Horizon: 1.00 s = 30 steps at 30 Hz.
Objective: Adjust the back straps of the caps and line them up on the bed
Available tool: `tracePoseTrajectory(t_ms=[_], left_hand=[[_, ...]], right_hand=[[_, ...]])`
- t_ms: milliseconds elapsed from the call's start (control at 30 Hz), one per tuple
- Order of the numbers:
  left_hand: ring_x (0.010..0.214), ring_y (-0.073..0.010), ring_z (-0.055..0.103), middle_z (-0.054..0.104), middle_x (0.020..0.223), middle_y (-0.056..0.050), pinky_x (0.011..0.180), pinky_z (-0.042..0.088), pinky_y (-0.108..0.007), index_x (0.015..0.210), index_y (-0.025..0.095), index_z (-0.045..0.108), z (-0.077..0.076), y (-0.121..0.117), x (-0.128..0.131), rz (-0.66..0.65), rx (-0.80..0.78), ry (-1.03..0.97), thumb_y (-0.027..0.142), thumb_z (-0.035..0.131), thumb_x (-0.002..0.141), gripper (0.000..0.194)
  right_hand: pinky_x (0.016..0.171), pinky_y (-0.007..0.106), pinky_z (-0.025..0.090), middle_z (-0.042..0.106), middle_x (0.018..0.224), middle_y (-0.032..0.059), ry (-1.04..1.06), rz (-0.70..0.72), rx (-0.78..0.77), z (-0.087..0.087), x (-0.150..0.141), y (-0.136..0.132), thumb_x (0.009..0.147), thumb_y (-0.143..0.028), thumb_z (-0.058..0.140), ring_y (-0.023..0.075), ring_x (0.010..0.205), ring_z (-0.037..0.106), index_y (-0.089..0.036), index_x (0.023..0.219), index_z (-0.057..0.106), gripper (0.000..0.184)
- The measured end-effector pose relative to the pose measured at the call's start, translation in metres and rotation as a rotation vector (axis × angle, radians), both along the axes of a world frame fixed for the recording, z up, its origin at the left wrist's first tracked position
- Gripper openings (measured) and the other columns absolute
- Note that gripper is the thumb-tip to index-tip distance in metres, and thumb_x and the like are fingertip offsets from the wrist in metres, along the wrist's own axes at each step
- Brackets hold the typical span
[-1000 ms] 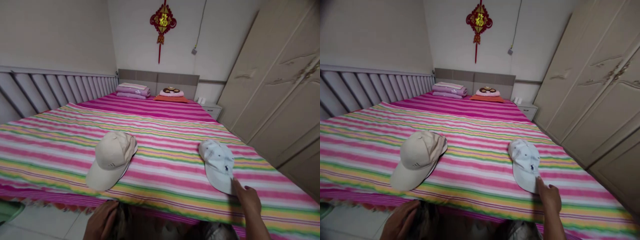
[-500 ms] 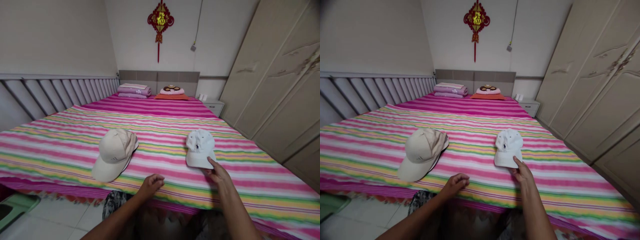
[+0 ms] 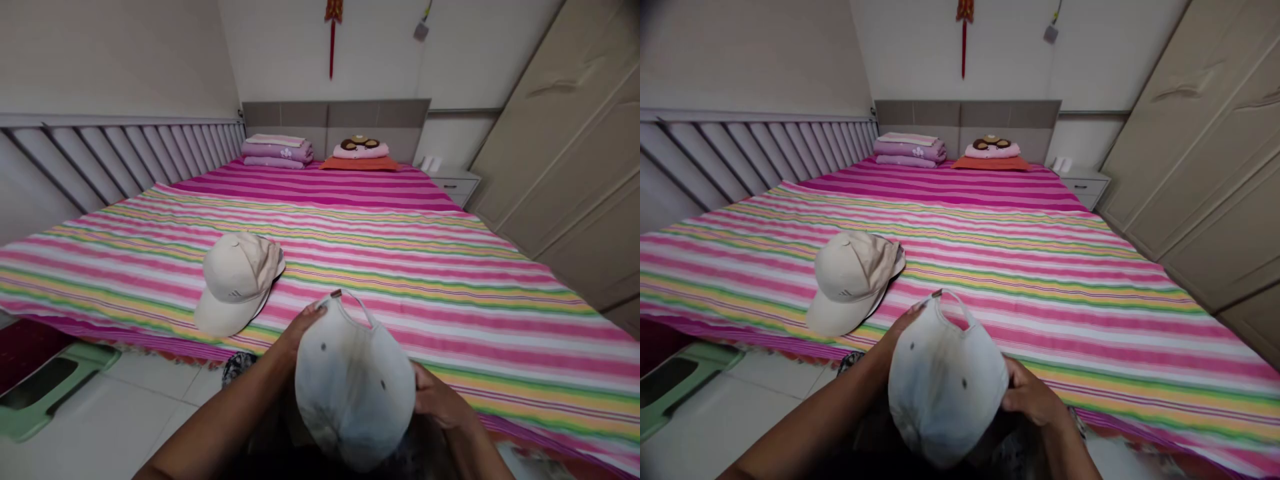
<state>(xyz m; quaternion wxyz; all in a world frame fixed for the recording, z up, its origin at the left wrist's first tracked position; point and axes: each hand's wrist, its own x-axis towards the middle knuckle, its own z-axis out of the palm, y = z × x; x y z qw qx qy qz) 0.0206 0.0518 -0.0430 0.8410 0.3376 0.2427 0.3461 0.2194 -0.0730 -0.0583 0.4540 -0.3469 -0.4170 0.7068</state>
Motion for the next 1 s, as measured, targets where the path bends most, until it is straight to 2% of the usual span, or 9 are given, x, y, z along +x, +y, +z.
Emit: tracePoseTrajectory(t_ms=[100, 167, 233, 367, 467, 600, 700, 867, 1000], left_hand=[[0.048, -0.0080, 0.052, 0.061, 0.059, 0.000, 0.050, 0.037, -0.018, 0.075, 0.011, 0.064, 0.005, -0.013, 0.001, -0.130, 0.007, -0.026, 0.028, 0.077, 0.049, 0.034], [0.048, -0.0084, 0.052, 0.060, 0.057, -0.002, 0.049, 0.037, -0.019, 0.072, 0.009, 0.064, 0.010, -0.015, -0.001, -0.242, 0.020, -0.018, 0.028, 0.077, 0.049, 0.033], [0.053, -0.0101, 0.055, 0.063, 0.064, -0.004, 0.055, 0.040, -0.020, 0.079, 0.009, 0.066, 0.015, -0.013, -0.005, -0.281, 0.029, -0.007, 0.027, 0.078, 0.049, 0.036], [0.067, -0.0133, 0.060, 0.067, 0.082, -0.008, 0.065, 0.043, -0.023, 0.087, 0.012, 0.067, 0.025, -0.008, -0.012, -0.278, 0.045, 0.047, 0.026, 0.078, 0.050, 0.041], [0.061, -0.0104, 0.058, 0.067, 0.075, -0.005, 0.059, 0.040, -0.020, 0.081, 0.013, 0.067, 0.033, -0.008, -0.011, -0.316, 0.079, 0.096, 0.024, 0.078, 0.051, 0.033], [0.057, -0.0078, 0.056, 0.065, 0.069, -0.001, 0.057, 0.039, -0.019, 0.078, 0.013, 0.067, 0.044, -0.013, -0.007, -0.308, 0.065, 0.123, 0.023, 0.079, 0.048, 0.033], [0.056, -0.0074, 0.055, 0.064, 0.066, -0.001, 0.055, 0.038, -0.018, 0.075, 0.013, 0.067, 0.049, -0.016, -0.006, -0.238, 0.032, 0.117, 0.026, 0.081, 0.043, 0.037], [0.044, -0.0047, 0.046, 0.057, 0.052, 0.001, 0.045, 0.030, -0.017, 0.064, 0.010, 0.062, 0.052, -0.018, -0.002, -0.165, 0.029, 0.168, 0.035, 0.082, 0.036, 0.043], [0.041, -0.0045, 0.041, 0.052, 0.048, 0.002, 0.042, 0.027, -0.018, 0.058, 0.010, 0.056, 0.050, -0.018, 0.005, -0.186, 0.090, 0.127, 0.035, 0.081, 0.040, 0.040]], right_hand=[[0.068, 0.031, 0.043, 0.063, 0.080, 0.0066, 0.103, -0.040, 0.022, 0.024, -0.006, 0.014, 0.055, -0.058, 0.068, 0.0208, 0.073, 0.058, -0.017, 0.108, 0.059, 0.068], [0.057, 0.024, 0.040, 0.059, 0.066, 0.0023, 0.084, -0.101, 0.012, 0.032, -0.012, 0.024, 0.063, -0.050, 0.067, 0.0138, 0.059, 0.052, -0.017, 0.093, 0.065, 0.045], [0.051, 0.021, 0.035, 0.054, 0.058, -0.0003, 0.026, -0.126, 0.014, 0.034, -0.017, 0.030, 0.069, -0.041, 0.066, 0.0095, 0.052, 0.046, -0.016, 0.075, 0.064, 0.026], [0.052, 0.021, 0.034, 0.055, 0.062, 0.0008, -0.026, -0.066, 0.076, 0.038, -0.018, 0.031, 0.070, -0.042, 0.065, 0.0099, 0.055, 0.046, -0.015, 0.075, 0.062, 0.027], [0.050, 0.023, 0.035, 0.054, 0.058, 0.0011, -0.041, -0.032, 0.122, 0.050, -0.018, 0.030, 0.070, -0.051, 0.060, 0.0111, 0.052, 0.045, -0.014, 0.084, 0.060, 0.040], [0.043, 0.021, 0.032, 0.051, 0.051, -0.0012, -0.129, -0.063, 0.094, 0.070, -0.026, 0.034, 0.077, -0.041, 0.057, 0.0090, 0.045, 0.043, -0.014, 0.076, 0.058, 0.026], [0.041, 0.020, 0.029, 0.049, 0.049, -0.0023, -0.104, -0.035, 0.061, 0.079, -0.031, 0.040, 0.074, -0.037, 0.061, 0.0078, 0.043, 0.040, -0.015, 0.069, 0.054, 0.024], [0.038, 0.018, 0.023, 0.038, 0.039, -0.0068, -0.068, 0.000, 0.065, 0.077, -0.033, 0.050, 0.076, -0.037, 0.059, 0.0042, 0.036, 0.029, -0.015, 0.060, 0.052, 0.028], [0.039, 0.021, 0.027, 0.048, 0.043, -0.0032, 0.019, -0.023, 0.008, 0.069, -0.041, 0.055, 0.072, -0.034, 0.062, 0.0072, 0.037, 0.038, -0.016, 0.059, 0.052, 0.024]])
